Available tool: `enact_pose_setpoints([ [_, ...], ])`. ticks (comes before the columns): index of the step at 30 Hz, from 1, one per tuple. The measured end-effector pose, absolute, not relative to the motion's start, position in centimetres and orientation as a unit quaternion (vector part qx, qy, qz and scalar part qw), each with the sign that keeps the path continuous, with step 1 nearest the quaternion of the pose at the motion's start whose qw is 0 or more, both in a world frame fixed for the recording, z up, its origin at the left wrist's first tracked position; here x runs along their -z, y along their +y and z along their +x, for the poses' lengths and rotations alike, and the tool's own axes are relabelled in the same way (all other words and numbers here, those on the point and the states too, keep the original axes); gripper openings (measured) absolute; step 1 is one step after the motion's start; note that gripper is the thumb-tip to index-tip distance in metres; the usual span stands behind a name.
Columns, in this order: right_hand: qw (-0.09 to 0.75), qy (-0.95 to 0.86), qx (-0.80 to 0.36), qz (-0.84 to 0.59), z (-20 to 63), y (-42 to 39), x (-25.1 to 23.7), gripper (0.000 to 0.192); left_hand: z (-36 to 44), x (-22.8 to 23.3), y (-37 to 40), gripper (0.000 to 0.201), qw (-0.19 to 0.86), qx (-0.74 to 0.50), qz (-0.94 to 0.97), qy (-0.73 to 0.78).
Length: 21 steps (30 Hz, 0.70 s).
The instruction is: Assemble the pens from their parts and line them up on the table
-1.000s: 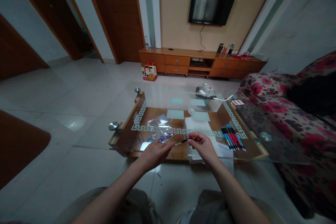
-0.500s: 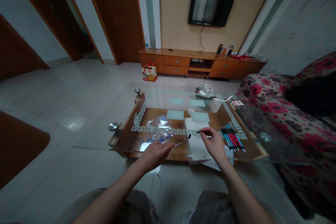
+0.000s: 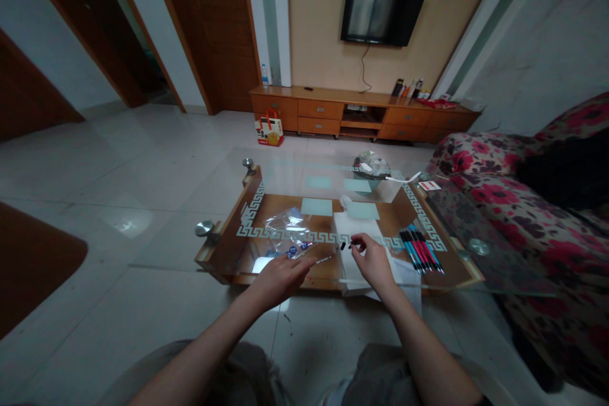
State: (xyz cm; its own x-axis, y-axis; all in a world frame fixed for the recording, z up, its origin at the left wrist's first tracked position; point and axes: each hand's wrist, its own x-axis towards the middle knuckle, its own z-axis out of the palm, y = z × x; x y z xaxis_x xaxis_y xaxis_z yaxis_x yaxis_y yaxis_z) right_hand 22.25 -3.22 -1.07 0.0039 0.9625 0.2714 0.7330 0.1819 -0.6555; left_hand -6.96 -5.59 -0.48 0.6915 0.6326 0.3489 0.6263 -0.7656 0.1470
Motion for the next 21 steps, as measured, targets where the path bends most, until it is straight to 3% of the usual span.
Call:
enact_pose_setpoints([
  [21,0.304,-0.705,-0.161,-0.621,21.7,-2.8,2.4,0.029,-7.1,0.5,-5.6,0.041,0.003,-0.194,0.921,0.338],
])
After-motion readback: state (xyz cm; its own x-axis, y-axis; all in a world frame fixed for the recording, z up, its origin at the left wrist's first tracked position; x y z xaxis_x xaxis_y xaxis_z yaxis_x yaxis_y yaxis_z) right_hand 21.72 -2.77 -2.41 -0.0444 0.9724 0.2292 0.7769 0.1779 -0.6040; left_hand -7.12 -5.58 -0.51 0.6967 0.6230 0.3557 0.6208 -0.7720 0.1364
